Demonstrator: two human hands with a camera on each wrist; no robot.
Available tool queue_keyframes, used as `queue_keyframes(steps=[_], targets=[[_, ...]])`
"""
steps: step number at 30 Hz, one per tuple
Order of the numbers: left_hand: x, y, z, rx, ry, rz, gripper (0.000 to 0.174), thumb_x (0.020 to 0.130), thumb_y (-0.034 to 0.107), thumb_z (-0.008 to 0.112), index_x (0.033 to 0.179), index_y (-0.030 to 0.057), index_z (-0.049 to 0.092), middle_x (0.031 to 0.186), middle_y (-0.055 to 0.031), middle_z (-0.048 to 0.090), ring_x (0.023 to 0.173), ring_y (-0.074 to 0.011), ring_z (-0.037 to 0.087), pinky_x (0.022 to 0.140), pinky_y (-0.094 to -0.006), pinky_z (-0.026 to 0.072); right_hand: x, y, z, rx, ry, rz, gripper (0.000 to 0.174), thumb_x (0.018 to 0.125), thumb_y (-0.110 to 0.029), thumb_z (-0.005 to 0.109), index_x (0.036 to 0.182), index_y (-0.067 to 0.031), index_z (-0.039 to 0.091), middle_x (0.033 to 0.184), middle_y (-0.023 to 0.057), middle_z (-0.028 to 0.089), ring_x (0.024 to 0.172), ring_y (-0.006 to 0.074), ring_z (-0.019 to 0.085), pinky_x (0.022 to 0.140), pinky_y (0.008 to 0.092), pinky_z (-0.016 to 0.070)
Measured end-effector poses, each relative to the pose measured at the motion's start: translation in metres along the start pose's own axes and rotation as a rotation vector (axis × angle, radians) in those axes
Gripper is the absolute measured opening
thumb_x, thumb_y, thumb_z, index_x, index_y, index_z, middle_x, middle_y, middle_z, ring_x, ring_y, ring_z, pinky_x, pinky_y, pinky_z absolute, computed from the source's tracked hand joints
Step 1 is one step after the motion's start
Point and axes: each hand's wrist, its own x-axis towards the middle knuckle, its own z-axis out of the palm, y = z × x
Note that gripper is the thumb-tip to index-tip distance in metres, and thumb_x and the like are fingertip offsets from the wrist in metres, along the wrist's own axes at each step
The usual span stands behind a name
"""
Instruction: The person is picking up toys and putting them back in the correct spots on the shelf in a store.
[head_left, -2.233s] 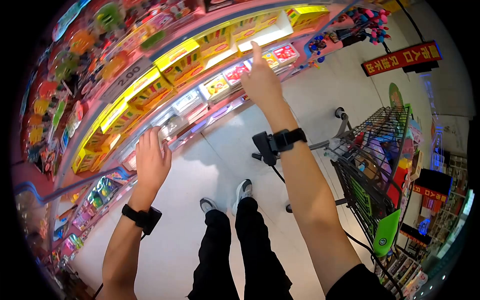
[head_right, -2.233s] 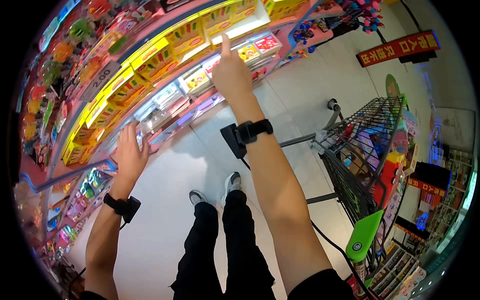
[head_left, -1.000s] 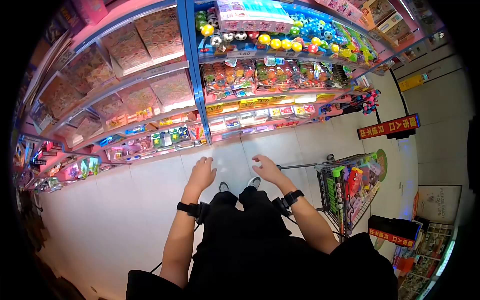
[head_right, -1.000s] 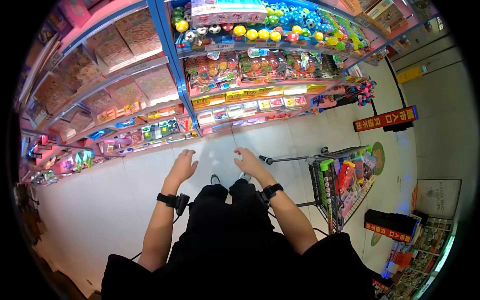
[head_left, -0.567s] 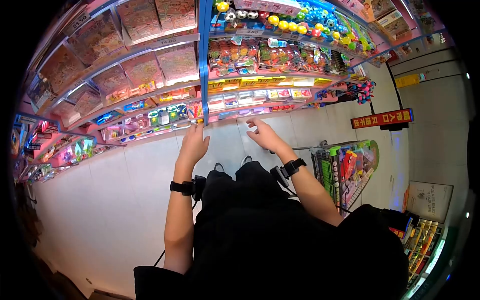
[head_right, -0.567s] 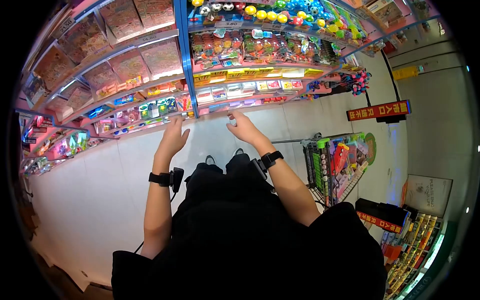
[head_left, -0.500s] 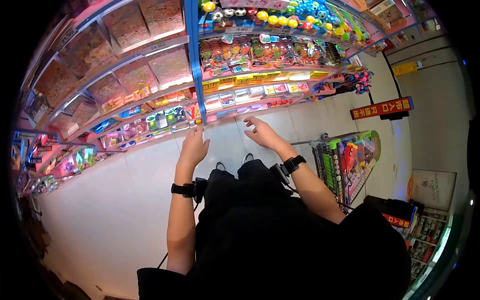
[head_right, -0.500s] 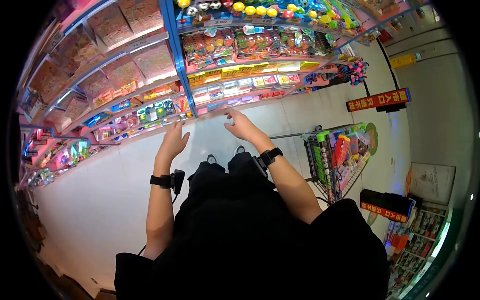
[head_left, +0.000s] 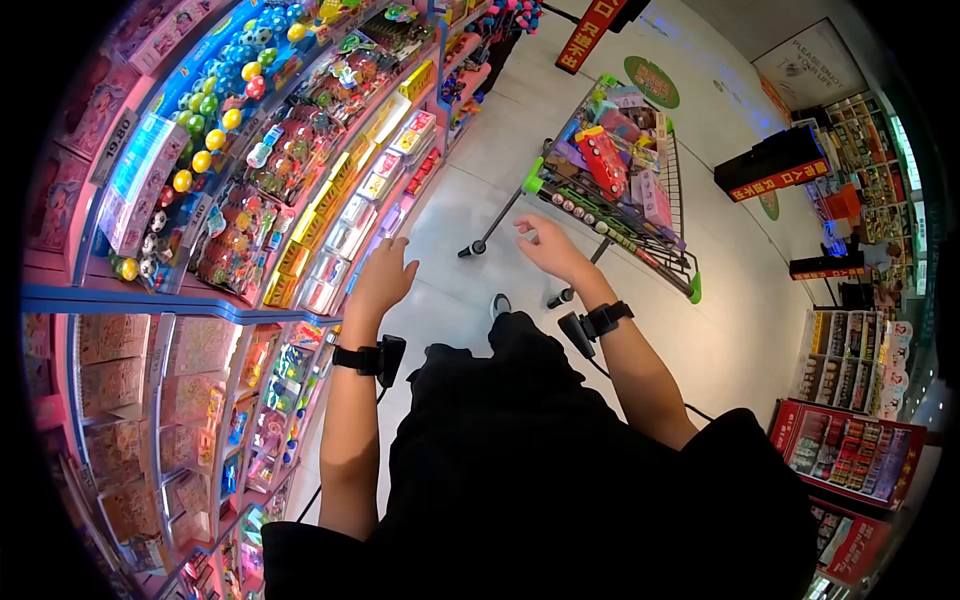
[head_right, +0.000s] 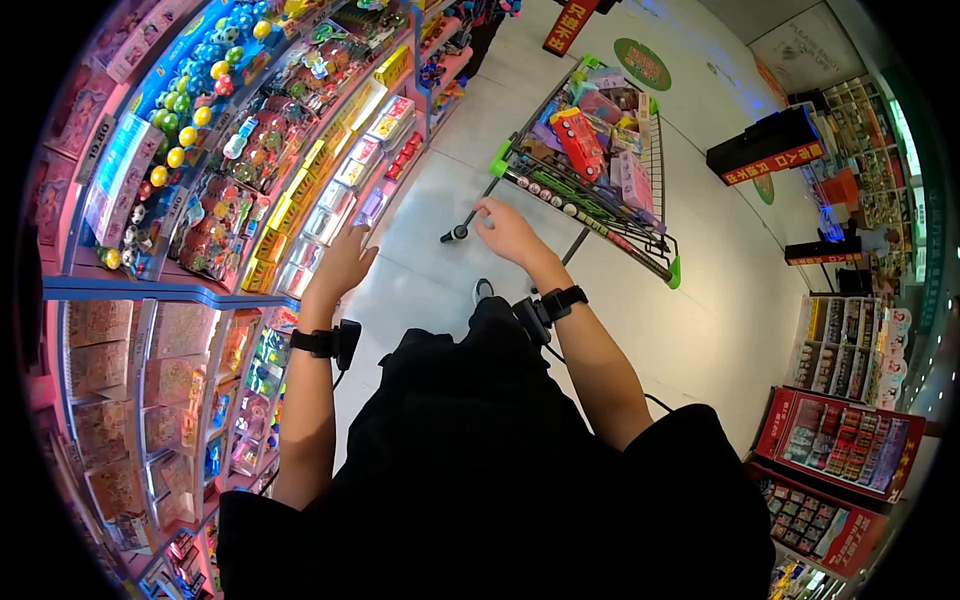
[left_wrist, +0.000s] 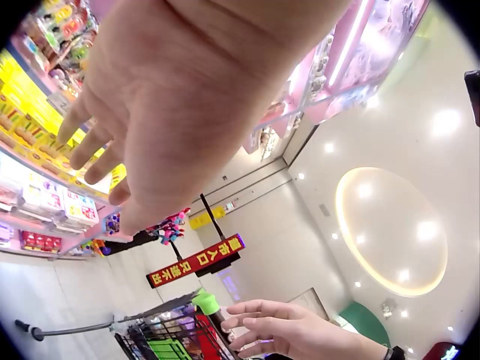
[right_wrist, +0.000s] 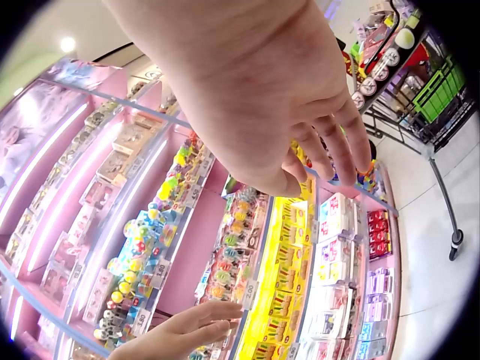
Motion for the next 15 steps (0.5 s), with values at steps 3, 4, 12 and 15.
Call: queue_keyframes(steps=[3, 4, 12, 15], targets=[[0.024, 0.020, 0.022, -0.135, -0.065, 0.035, 0.040, 0.093, 0.022, 0.063, 0.126, 0.0002, 0.056, 0.123, -0.0223, 0.058, 0.114, -0.0400, 0.057, 0.097, -0.0445, 0.0468, -0.002, 0.014, 0.006, 0.067, -0.024, 0.111, 0.033, 0.089, -0.013, 0.064, 0.120, -0.0024, 0.058, 0.105, 0.0144, 0.064, 0.080, 0.0232, 0.063, 0.074, 0.0340, 0.0526], [0.022, 0.018, 0.032, -0.195, -0.090, 0.037, 0.040, 0.094, 0.023, 0.063, 0.126, 0.0001, 0.056, 0.125, -0.0216, 0.058, 0.116, -0.0387, 0.056, 0.099, -0.0431, 0.0458, -0.001, 0.014, 0.016, 0.094, -0.055, 0.114, 0.033, 0.090, -0.013, 0.064, 0.120, -0.0022, 0.058, 0.105, 0.0144, 0.064, 0.079, 0.0224, 0.063, 0.074, 0.0335, 0.0527], [-0.052, -0.095, 0.135, -0.098, -0.146, -0.560, 0.037, 0.092, 0.019, 0.063, 0.123, -0.0001, 0.056, 0.121, -0.0210, 0.059, 0.112, -0.0393, 0.057, 0.093, -0.0459, 0.0491, 0.078, 0.044, 0.183, 0.143, -0.544, 0.091, 0.033, 0.092, -0.010, 0.061, 0.122, -0.0008, 0.056, 0.109, 0.0146, 0.063, 0.081, 0.0224, 0.064, 0.076, 0.0333, 0.0522], [-0.089, -0.147, 0.186, -0.030, -0.156, -0.747, 0.037, 0.091, 0.017, 0.063, 0.122, -0.0014, 0.055, 0.118, -0.0222, 0.060, 0.108, -0.0404, 0.058, 0.090, -0.0477, 0.0499, 0.112, 0.066, 0.255, 0.093, -0.683, 0.040, 0.034, 0.092, -0.011, 0.062, 0.124, -0.0026, 0.056, 0.112, 0.0127, 0.063, 0.081, 0.0198, 0.063, 0.075, 0.0325, 0.0520]])
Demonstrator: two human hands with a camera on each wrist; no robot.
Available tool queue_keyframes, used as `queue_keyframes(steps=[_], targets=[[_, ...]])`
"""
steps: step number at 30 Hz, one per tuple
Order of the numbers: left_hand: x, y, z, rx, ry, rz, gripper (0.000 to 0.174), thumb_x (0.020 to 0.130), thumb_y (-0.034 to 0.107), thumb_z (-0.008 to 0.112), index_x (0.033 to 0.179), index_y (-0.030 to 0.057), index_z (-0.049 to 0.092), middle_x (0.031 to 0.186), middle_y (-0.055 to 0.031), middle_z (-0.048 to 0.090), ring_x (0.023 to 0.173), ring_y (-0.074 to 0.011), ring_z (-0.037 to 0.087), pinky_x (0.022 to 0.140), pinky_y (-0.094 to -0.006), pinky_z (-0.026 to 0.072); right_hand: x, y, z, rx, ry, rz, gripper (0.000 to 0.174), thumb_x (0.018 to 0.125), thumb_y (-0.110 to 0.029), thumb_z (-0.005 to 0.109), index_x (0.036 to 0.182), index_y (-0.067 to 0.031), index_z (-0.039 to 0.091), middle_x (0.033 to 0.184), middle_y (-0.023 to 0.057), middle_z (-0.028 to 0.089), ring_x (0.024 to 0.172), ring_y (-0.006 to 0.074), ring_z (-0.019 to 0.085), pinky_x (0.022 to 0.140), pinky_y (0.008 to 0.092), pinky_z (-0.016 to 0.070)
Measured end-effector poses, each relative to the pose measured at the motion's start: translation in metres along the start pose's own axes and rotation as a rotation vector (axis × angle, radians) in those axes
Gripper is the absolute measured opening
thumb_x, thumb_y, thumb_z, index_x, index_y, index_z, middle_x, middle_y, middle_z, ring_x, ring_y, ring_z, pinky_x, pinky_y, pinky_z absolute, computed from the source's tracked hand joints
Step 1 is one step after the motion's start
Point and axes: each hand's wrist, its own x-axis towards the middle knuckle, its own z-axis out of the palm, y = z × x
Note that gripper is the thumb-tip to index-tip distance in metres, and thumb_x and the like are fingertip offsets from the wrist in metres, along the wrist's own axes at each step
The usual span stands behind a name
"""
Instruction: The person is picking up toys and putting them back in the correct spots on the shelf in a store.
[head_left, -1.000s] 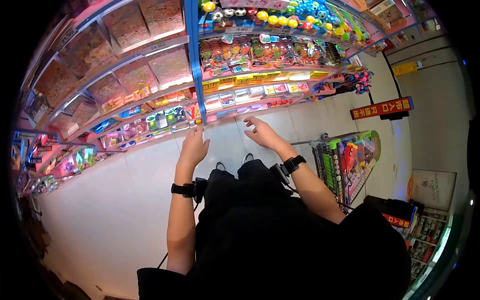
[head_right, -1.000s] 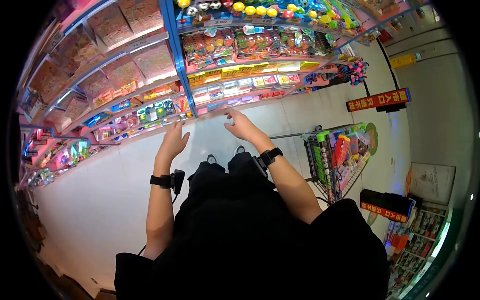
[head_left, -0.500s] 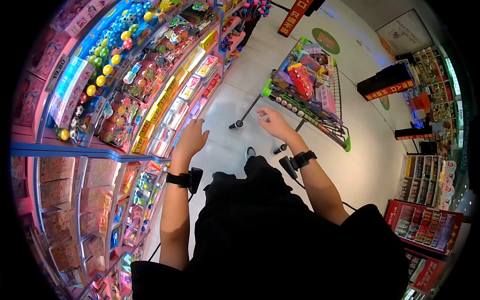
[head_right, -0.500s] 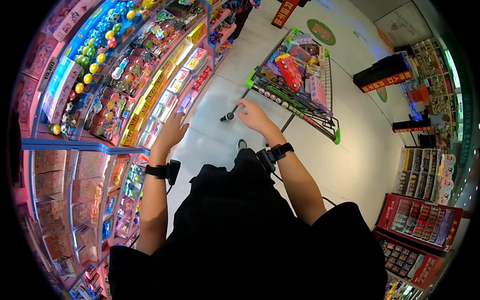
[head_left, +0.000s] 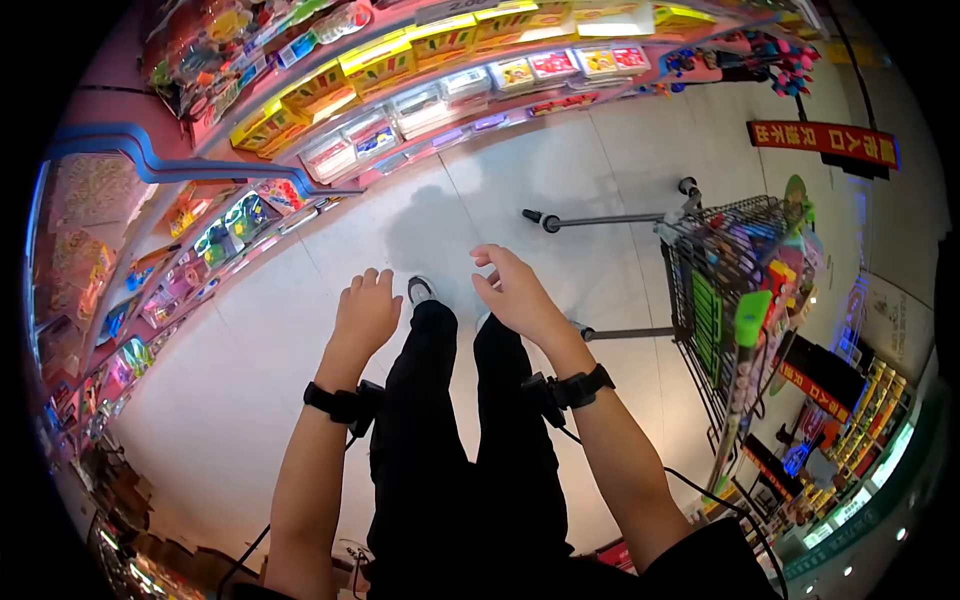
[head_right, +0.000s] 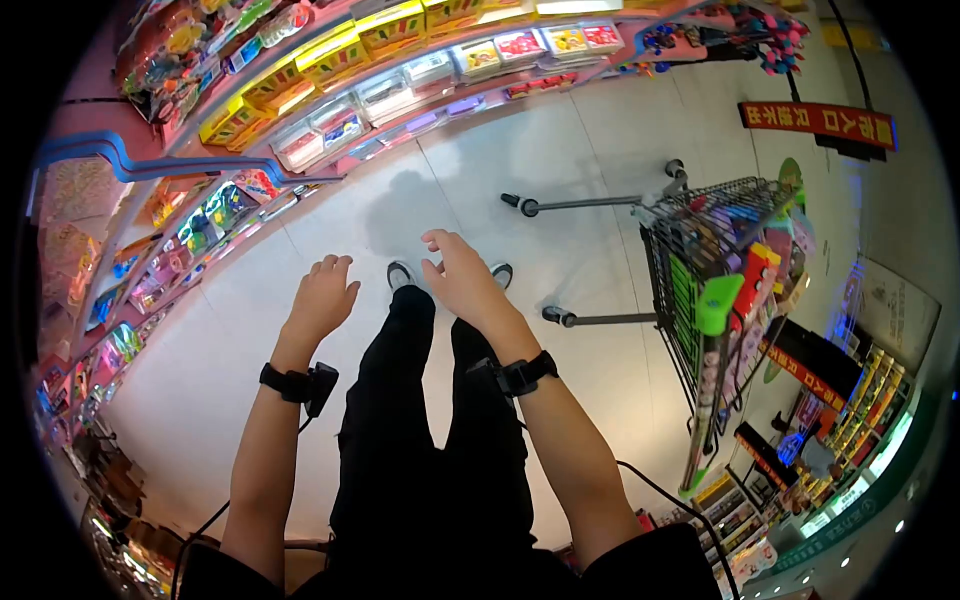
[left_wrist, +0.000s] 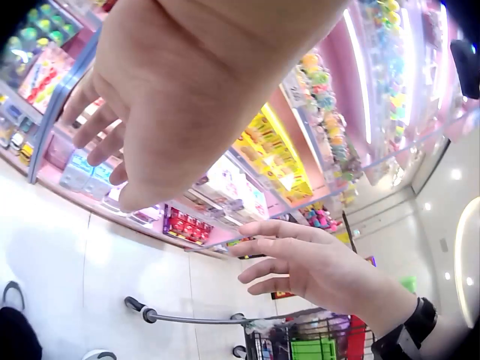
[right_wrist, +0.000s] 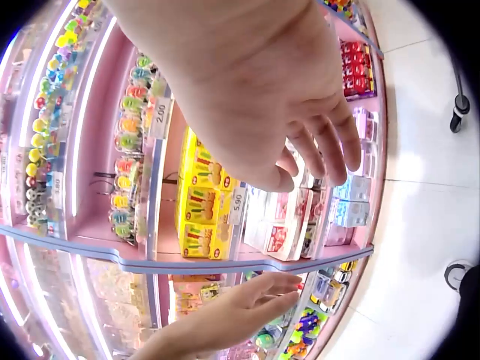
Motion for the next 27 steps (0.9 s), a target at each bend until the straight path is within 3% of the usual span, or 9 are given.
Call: queue_keyframes(steps=[5, 9, 11, 14, 17, 20, 24, 27], targets=[[0.024, -0.074, 0.088, -0.190, 0.035, -0.077, 0.041, 0.091, 0.016, 0.063, 0.126, -0.0017, 0.051, 0.119, -0.0219, 0.059, 0.108, -0.0403, 0.058, 0.090, -0.0469, 0.0499, 0.095, 0.045, 0.040, -0.218, -0.060, -0.225, 0.033, 0.094, -0.011, 0.060, 0.125, -0.0026, 0.056, 0.112, 0.0121, 0.064, 0.080, 0.0193, 0.064, 0.075, 0.0323, 0.0522], [0.040, -0.108, 0.152, -0.140, 0.015, -0.117, 0.035, 0.092, 0.018, 0.063, 0.120, -0.0008, 0.055, 0.115, -0.0183, 0.061, 0.105, -0.0372, 0.060, 0.084, -0.0454, 0.0516, 0.154, 0.088, 0.058, -0.115, -0.139, -0.085, 0.035, 0.094, -0.016, 0.062, 0.125, -0.0017, 0.055, 0.106, 0.0116, 0.064, 0.078, 0.0170, 0.065, 0.070, 0.0305, 0.0525], [0.060, -0.112, 0.165, -0.326, 0.156, -0.187, 0.031, 0.094, 0.020, 0.062, 0.119, 0.0008, 0.058, 0.115, -0.0179, 0.063, 0.102, -0.0364, 0.062, 0.085, -0.0445, 0.0516, 0.187, 0.102, 0.068, -0.068, -0.100, -0.052, 0.036, 0.094, -0.020, 0.064, 0.124, -0.0017, 0.055, 0.103, 0.0111, 0.065, 0.077, 0.0161, 0.065, 0.067, 0.0292, 0.0526], [0.094, -0.114, 0.151, -0.450, 0.333, -0.244, 0.025, 0.097, 0.022, 0.060, 0.109, 0.0011, 0.062, 0.106, -0.0160, 0.068, 0.093, -0.0328, 0.066, 0.081, -0.0412, 0.0522, 0.254, 0.096, 0.083, 0.184, 0.043, -0.017, 0.042, 0.094, -0.029, 0.067, 0.122, -0.0001, 0.055, 0.101, 0.0114, 0.065, 0.077, 0.0163, 0.065, 0.065, 0.0288, 0.0548], [0.121, -0.116, 0.128, -0.495, 0.429, -0.236, 0.023, 0.097, 0.020, 0.058, 0.102, -0.0010, 0.064, 0.096, -0.0162, 0.069, 0.083, -0.0306, 0.068, 0.075, -0.0381, 0.0525, 0.290, 0.046, 0.093, 0.585, 0.137, 0.181, 0.048, 0.091, -0.034, 0.069, 0.116, 0.0045, 0.057, 0.094, 0.0154, 0.066, 0.072, 0.0211, 0.066, 0.062, 0.0328, 0.0571], [0.141, -0.121, 0.107, -0.546, 0.393, -0.243, 0.020, 0.098, 0.022, 0.057, 0.103, 0.0034, 0.062, 0.102, -0.0149, 0.068, 0.091, -0.0347, 0.066, 0.076, -0.0432, 0.0521, 0.310, 0.028, 0.104, 0.645, 0.054, 0.291, 0.050, 0.091, -0.038, 0.069, 0.116, 0.0037, 0.056, 0.101, 0.0151, 0.064, 0.081, 0.0227, 0.067, 0.071, 0.0338, 0.0598], [0.157, -0.125, 0.096, -0.597, 0.330, -0.275, 0.026, 0.100, 0.027, 0.054, 0.102, 0.0023, 0.062, 0.097, -0.0172, 0.068, 0.087, -0.0313, 0.067, 0.073, -0.0413, 0.0523, 0.321, 0.026, 0.117, 0.747, 0.043, 0.204, 0.043, 0.091, -0.031, 0.070, 0.112, 0.0047, 0.057, 0.098, 0.0165, 0.065, 0.081, 0.0247, 0.068, 0.072, 0.0345, 0.0600], [0.166, -0.130, 0.094, -0.690, 0.423, -0.230, 0.038, 0.103, 0.034, 0.050, 0.107, -0.0017, 0.062, 0.093, -0.0164, 0.070, 0.081, -0.0279, 0.068, 0.073, -0.0381, 0.0533, 0.321, 0.033, 0.118, 0.809, 0.032, 0.161, 0.037, 0.091, -0.023, 0.071, 0.111, 0.0051, 0.057, 0.096, 0.0160, 0.066, 0.081, 0.0250, 0.068, 0.074, 0.0348, 0.0598]])
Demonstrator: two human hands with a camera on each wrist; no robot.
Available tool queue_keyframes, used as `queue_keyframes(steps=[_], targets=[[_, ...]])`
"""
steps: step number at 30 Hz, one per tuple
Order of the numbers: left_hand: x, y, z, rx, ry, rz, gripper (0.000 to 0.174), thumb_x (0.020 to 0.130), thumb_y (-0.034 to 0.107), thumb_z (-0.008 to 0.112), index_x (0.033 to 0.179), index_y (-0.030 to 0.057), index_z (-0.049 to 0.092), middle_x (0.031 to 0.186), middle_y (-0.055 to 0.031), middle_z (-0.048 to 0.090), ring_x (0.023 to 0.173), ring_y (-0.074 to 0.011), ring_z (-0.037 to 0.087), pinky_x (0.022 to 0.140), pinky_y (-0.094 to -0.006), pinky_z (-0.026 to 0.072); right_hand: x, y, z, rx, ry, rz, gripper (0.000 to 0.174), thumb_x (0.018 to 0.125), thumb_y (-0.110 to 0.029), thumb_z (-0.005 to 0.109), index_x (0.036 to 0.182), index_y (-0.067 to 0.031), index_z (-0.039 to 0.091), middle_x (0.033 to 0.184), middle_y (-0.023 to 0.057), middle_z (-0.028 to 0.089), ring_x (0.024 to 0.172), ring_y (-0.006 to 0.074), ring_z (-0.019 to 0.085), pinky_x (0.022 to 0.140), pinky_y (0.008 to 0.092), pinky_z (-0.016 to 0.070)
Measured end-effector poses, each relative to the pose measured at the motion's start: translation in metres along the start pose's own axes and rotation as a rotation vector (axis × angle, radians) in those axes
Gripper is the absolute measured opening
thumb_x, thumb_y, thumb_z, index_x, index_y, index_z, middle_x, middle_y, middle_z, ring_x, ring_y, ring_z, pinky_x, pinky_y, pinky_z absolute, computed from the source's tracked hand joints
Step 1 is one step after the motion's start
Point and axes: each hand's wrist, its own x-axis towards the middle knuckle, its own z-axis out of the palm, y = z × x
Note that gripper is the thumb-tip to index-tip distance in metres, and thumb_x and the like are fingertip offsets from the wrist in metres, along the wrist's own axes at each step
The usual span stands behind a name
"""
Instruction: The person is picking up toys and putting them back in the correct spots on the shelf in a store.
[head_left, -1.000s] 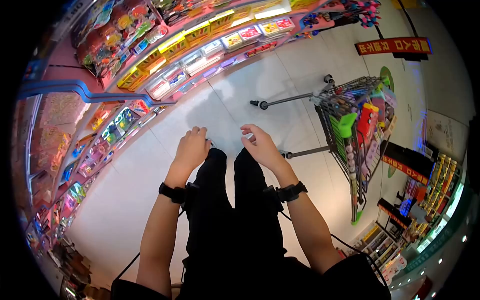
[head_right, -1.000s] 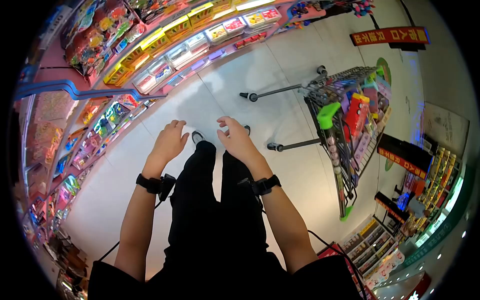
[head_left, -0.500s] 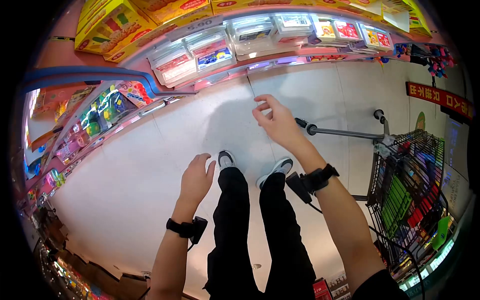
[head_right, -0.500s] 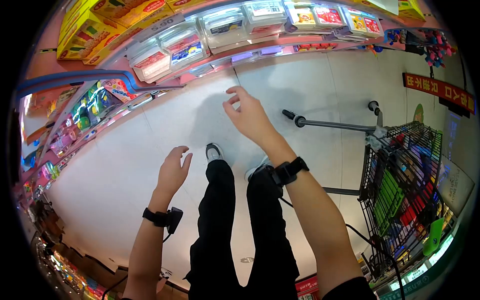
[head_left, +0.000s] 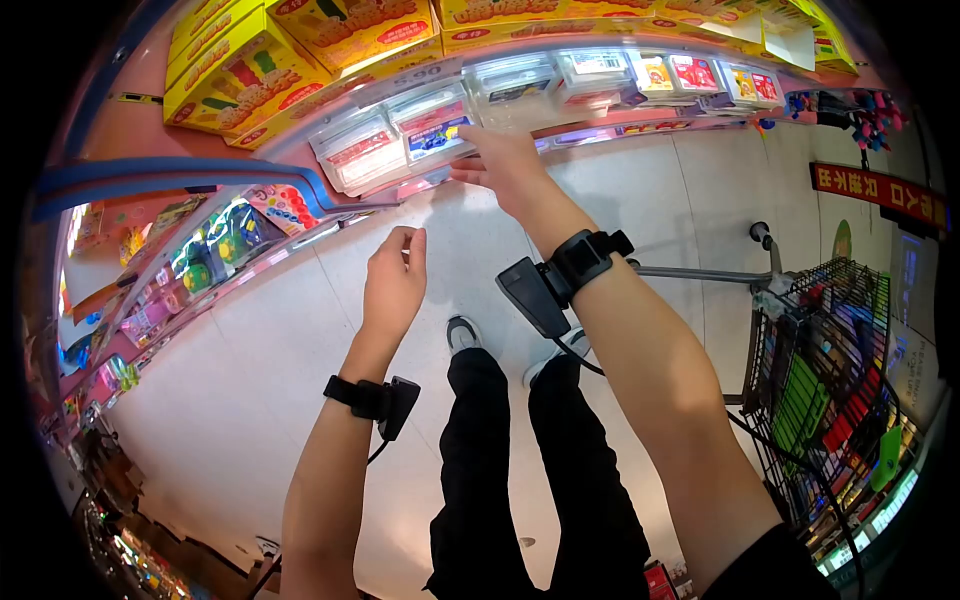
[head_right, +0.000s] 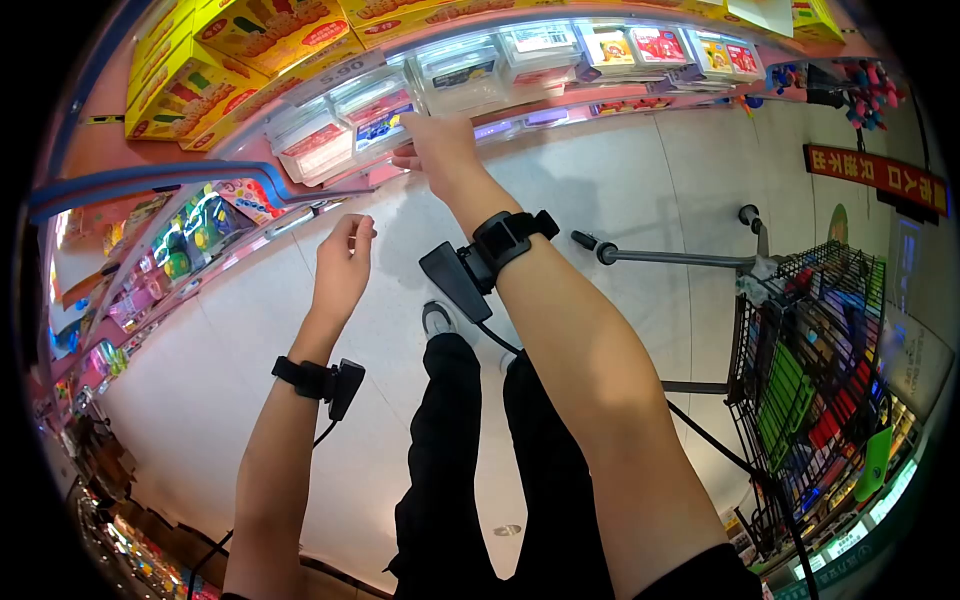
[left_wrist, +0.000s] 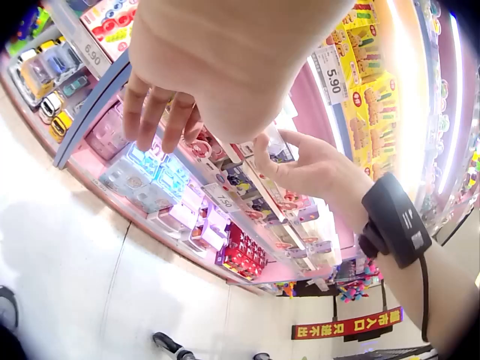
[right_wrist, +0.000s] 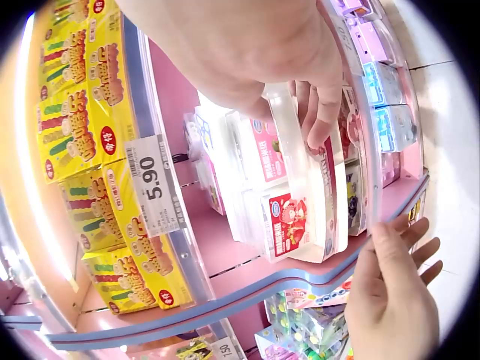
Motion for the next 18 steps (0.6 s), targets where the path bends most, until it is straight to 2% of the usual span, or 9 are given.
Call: queue_keyframes(steps=[3, 6, 9, 10, 13, 16, 18], targets=[[0.014, 0.005, -0.010, -0.603, -0.077, -0.303, 0.046, 0.104, 0.041, 0.046, 0.116, -0.0011, 0.059, 0.104, -0.0139, 0.069, 0.091, -0.0236, 0.068, 0.080, -0.0351, 0.0531, -0.032, -0.009, -0.005, -0.006, -0.015, -0.091, 0.037, 0.092, -0.019, 0.070, 0.115, 0.0051, 0.055, 0.097, 0.0155, 0.067, 0.082, 0.0246, 0.069, 0.077, 0.0344, 0.0594], [0.015, 0.029, -0.029, -1.066, -0.191, -0.221, 0.052, 0.104, 0.047, 0.044, 0.123, -0.0003, 0.056, 0.114, -0.0117, 0.066, 0.099, -0.0193, 0.065, 0.087, -0.0321, 0.0518, -0.080, -0.014, -0.008, -0.020, -0.074, -0.215, 0.037, 0.093, -0.017, 0.069, 0.118, 0.0049, 0.051, 0.097, 0.0159, 0.068, 0.082, 0.0225, 0.070, 0.075, 0.0325, 0.0592], [0.010, 0.051, -0.037, -0.985, -0.129, -0.066, 0.047, 0.103, 0.045, 0.048, 0.123, 0.0029, 0.057, 0.118, -0.0091, 0.064, 0.102, -0.0160, 0.063, 0.090, -0.0324, 0.0513, -0.100, -0.004, -0.020, -0.008, -0.083, -0.216, 0.035, 0.094, -0.015, 0.068, 0.116, 0.0048, 0.049, 0.095, 0.0167, 0.069, 0.080, 0.0188, 0.070, 0.070, 0.0296, 0.0593], [0.010, 0.045, -0.037, -0.935, -0.140, -0.034, 0.037, 0.102, 0.037, 0.054, 0.122, 0.0054, 0.057, 0.112, -0.0048, 0.065, 0.101, -0.0137, 0.063, 0.088, -0.0328, 0.0524, -0.101, 0.002, -0.024, -0.005, -0.079, -0.196, 0.034, 0.094, -0.014, 0.068, 0.116, 0.0043, 0.049, 0.095, 0.0165, 0.069, 0.080, 0.0183, 0.070, 0.070, 0.0296, 0.0593], [0.004, 0.054, -0.032, -0.894, -0.055, -0.064, 0.029, 0.100, 0.025, 0.060, 0.120, 0.0037, 0.060, 0.102, -0.0036, 0.070, 0.094, -0.0108, 0.065, 0.078, -0.0291, 0.0540, -0.105, 0.005, -0.027, 0.005, -0.079, -0.180, 0.033, 0.094, -0.015, 0.068, 0.115, 0.0033, 0.050, 0.094, 0.0160, 0.069, 0.080, 0.0179, 0.070, 0.070, 0.0296, 0.0593], [0.002, 0.054, -0.033, -0.882, -0.059, -0.054, 0.025, 0.099, 0.023, 0.062, 0.118, 0.0065, 0.060, 0.102, 0.0002, 0.066, 0.093, -0.0091, 0.062, 0.082, -0.0299, 0.0529, -0.109, 0.004, -0.028, 0.027, -0.088, -0.181, 0.033, 0.094, -0.015, 0.068, 0.115, 0.0035, 0.050, 0.094, 0.0155, 0.069, 0.078, 0.0158, 0.069, 0.070, 0.0285, 0.0588], [0.002, 0.054, -0.034, -0.865, -0.075, -0.053, 0.030, 0.100, 0.025, 0.060, 0.122, 0.0044, 0.060, 0.105, -0.0036, 0.068, 0.095, -0.0101, 0.063, 0.081, -0.0300, 0.0538, -0.111, 0.000, -0.025, 0.006, -0.075, -0.252, 0.032, 0.093, -0.014, 0.069, 0.114, 0.0023, 0.052, 0.094, 0.0146, 0.069, 0.079, 0.0162, 0.068, 0.070, 0.0287, 0.0579]])
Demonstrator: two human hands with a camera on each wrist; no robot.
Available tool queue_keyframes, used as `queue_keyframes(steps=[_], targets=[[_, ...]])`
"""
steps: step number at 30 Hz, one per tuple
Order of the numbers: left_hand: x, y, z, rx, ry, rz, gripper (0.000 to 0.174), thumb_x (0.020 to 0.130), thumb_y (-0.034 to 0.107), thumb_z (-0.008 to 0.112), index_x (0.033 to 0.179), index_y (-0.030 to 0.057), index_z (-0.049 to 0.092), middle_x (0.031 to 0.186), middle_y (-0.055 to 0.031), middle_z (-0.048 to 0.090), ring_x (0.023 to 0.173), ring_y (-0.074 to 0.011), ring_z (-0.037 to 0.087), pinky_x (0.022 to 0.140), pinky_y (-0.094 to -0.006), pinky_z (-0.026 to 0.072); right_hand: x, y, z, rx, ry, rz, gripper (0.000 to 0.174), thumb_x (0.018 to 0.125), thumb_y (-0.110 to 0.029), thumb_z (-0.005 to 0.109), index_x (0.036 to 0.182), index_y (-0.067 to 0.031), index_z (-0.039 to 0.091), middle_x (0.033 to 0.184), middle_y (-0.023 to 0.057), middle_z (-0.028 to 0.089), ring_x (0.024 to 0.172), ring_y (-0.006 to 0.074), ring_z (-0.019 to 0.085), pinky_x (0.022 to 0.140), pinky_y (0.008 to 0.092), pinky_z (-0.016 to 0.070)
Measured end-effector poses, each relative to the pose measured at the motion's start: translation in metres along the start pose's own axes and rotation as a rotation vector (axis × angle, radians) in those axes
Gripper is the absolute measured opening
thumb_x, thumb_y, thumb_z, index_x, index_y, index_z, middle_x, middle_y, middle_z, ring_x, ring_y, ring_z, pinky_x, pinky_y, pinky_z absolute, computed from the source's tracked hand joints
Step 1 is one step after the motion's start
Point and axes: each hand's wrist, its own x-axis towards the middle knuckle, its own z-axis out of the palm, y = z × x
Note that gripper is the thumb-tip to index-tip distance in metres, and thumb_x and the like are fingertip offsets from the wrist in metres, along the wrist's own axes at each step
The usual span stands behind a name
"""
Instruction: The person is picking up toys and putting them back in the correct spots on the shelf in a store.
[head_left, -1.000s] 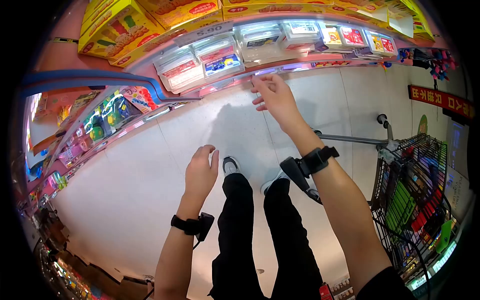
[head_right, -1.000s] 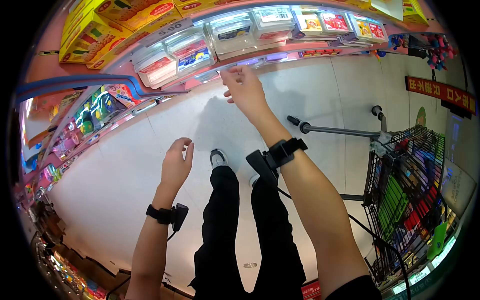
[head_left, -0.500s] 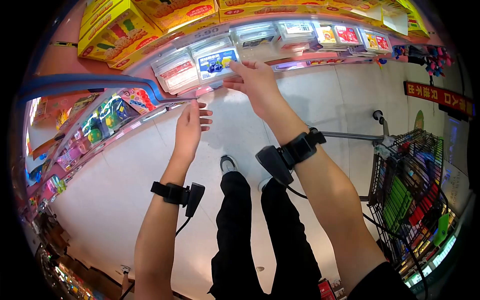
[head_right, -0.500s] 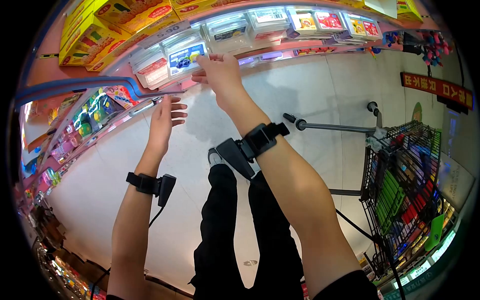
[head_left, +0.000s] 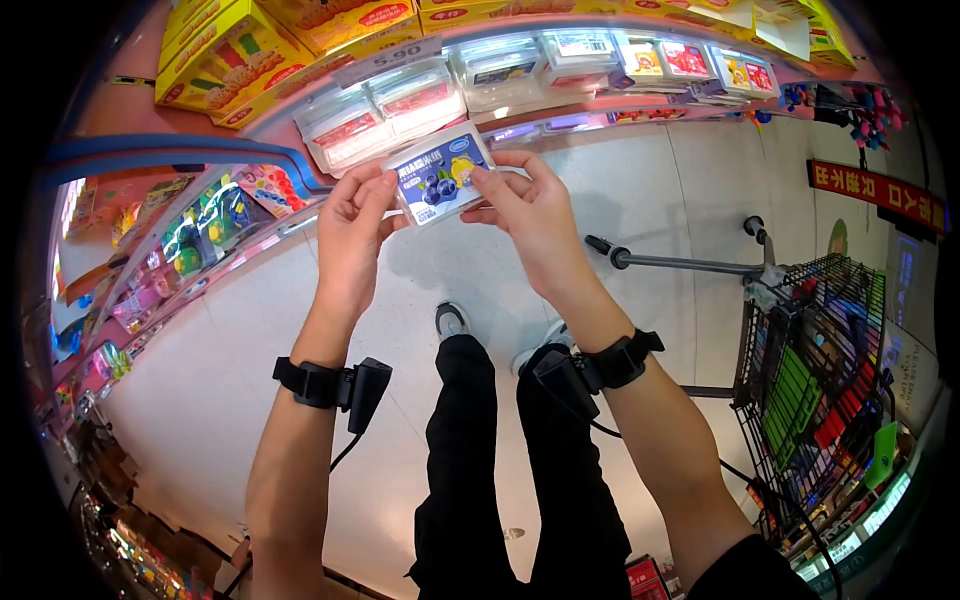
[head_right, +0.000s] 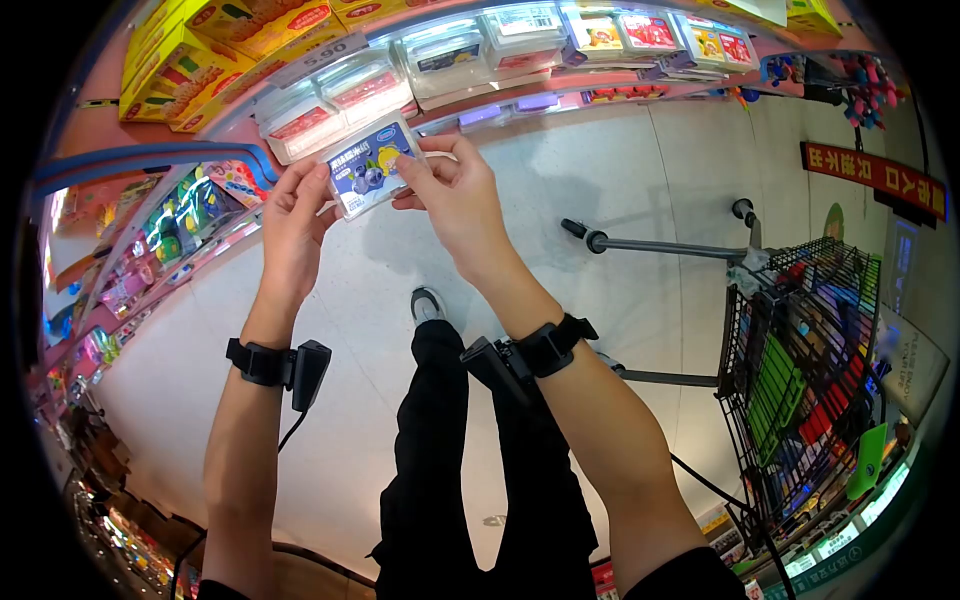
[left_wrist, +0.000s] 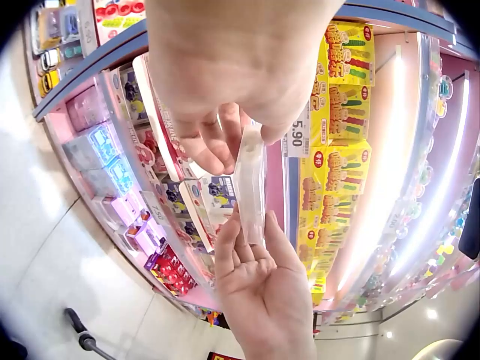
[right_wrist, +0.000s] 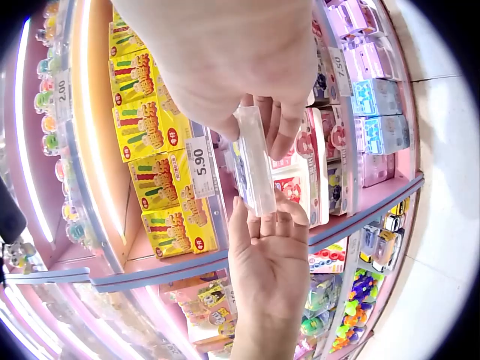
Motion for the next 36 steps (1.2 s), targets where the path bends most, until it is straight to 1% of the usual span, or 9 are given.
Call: queue_keyframes(steps=[2, 5, 9, 12, 19, 22, 26, 29, 36], targets=[[-0.001, 0.003, -0.002, 0.001, -0.031, -0.022, 0.037, 0.101, 0.028, 0.058, 0.129, 0.0042, 0.057, 0.113, -0.0071, 0.067, 0.101, -0.0123, 0.063, 0.084, -0.0311, 0.0541, -0.004, -0.005, 0.006, -0.070, 0.028, -0.133, 0.029, 0.089, -0.012, 0.072, 0.111, -0.0006, 0.056, 0.095, 0.0133, 0.068, 0.081, 0.0191, 0.067, 0.071, 0.0302, 0.0567], [-0.009, 0.015, 0.000, -0.215, -0.173, -0.117, 0.051, 0.102, 0.036, 0.054, 0.144, 0.0070, 0.045, 0.130, -0.0112, 0.059, 0.114, -0.0174, 0.060, 0.092, -0.0346, 0.0526, -0.023, -0.014, 0.022, -0.775, 0.009, -0.828, 0.025, 0.080, -0.006, 0.075, 0.102, -0.0063, 0.062, 0.099, 0.0107, 0.066, 0.088, 0.0277, 0.064, 0.078, 0.0371, 0.0533], [-0.022, 0.032, -0.006, -0.567, -0.359, -0.229, 0.062, 0.104, 0.032, 0.047, 0.157, 0.0105, 0.024, 0.144, -0.0136, 0.047, 0.130, -0.0242, 0.052, 0.104, -0.0395, 0.0470, -0.035, 0.009, 0.033, -0.992, -0.225, -1.043, 0.047, 0.069, -0.002, 0.080, 0.111, -0.0128, 0.062, 0.112, 0.0067, 0.060, 0.105, 0.0310, 0.056, 0.086, 0.0407, 0.0479], [-0.022, 0.033, -0.014, -0.422, -0.288, -0.185, 0.057, 0.101, 0.015, 0.044, 0.155, 0.0095, 0.028, 0.144, -0.0136, 0.048, 0.129, -0.0243, 0.052, 0.107, -0.0383, 0.0450, -0.039, 0.014, 0.036, -0.968, -0.234, -0.934, 0.049, 0.068, -0.005, 0.081, 0.113, -0.0150, 0.062, 0.122, 0.0061, 0.057, 0.114, 0.0322, 0.053, 0.093, 0.0422, 0.0456], [-0.022, 0.035, -0.029, -0.046, -0.321, -0.131, 0.054, 0.100, 0.026, 0.054, 0.148, 0.0063, 0.040, 0.145, -0.0091, 0.048, 0.135, -0.0223, 0.044, 0.111, -0.0385, 0.0360, -0.026, 0.025, 0.024, -0.850, -0.218, -0.750, 0.047, 0.076, -0.007, 0.079, 0.119, -0.0115, 0.061, 0.121, 0.0100, 0.060, 0.116, 0.0332, 0.056, 0.098, 0.0411, 0.0465], [-0.026, 0.043, -0.045, 0.561, -0.407, 0.189, 0.047, 0.097, 0.022, 0.063, 0.140, 0.0043, 0.050, 0.137, -0.0078, 0.055, 0.126, -0.0210, 0.050, 0.107, -0.0380, 0.0389, -0.024, 0.032, 0.033, -0.183, -0.169, -0.045, 0.044, 0.079, -0.010, 0.077, 0.119, -0.0040, 0.059, 0.113, 0.0145, 0.063, 0.107, 0.0317, 0.061, 0.093, 0.0380, 0.0499], [-0.016, 0.047, -0.046, 0.634, -0.145, 0.222, 0.030, 0.091, 0.009, 0.070, 0.119, -0.0007, 0.062, 0.108, -0.0092, 0.068, 0.096, -0.0252, 0.065, 0.087, -0.0318, 0.0507, -0.023, 0.039, 0.043, -0.265, -0.146, -0.113, 0.038, 0.090, -0.014, 0.069, 0.126, -0.0054, 0.059, 0.112, 0.0109, 0.067, 0.104, 0.0241, 0.065, 0.090, 0.0362, 0.0520], [0.008, 0.061, -0.056, 1.360, -0.077, 0.705, 0.031, 0.090, 0.010, 0.070, 0.117, -0.0028, 0.060, 0.107, -0.0171, 0.066, 0.095, -0.0324, 0.064, 0.083, -0.0345, 0.0515, -0.014, 0.048, 0.037, -0.546, -0.008, -0.242, 0.036, 0.091, -0.014, 0.067, 0.124, -0.0036, 0.058, 0.111, 0.0110, 0.068, 0.100, 0.0220, 0.066, 0.086, 0.0340, 0.0528], [0.061, 0.042, -0.055, 1.545, -0.108, 0.711, 0.027, 0.091, 0.006, 0.061, 0.117, -0.0014, 0.057, 0.105, -0.0199, 0.058, 0.099, -0.0412, 0.058, 0.084, -0.0450, 0.0497, -0.033, 0.060, -0.026, -0.570, -0.093, -0.019, 0.029, 0.090, -0.011, 0.064, 0.117, -0.0037, 0.059, 0.110, 0.0106, 0.066, 0.091, 0.0200, 0.064, 0.079, 0.0319, 0.0524]])
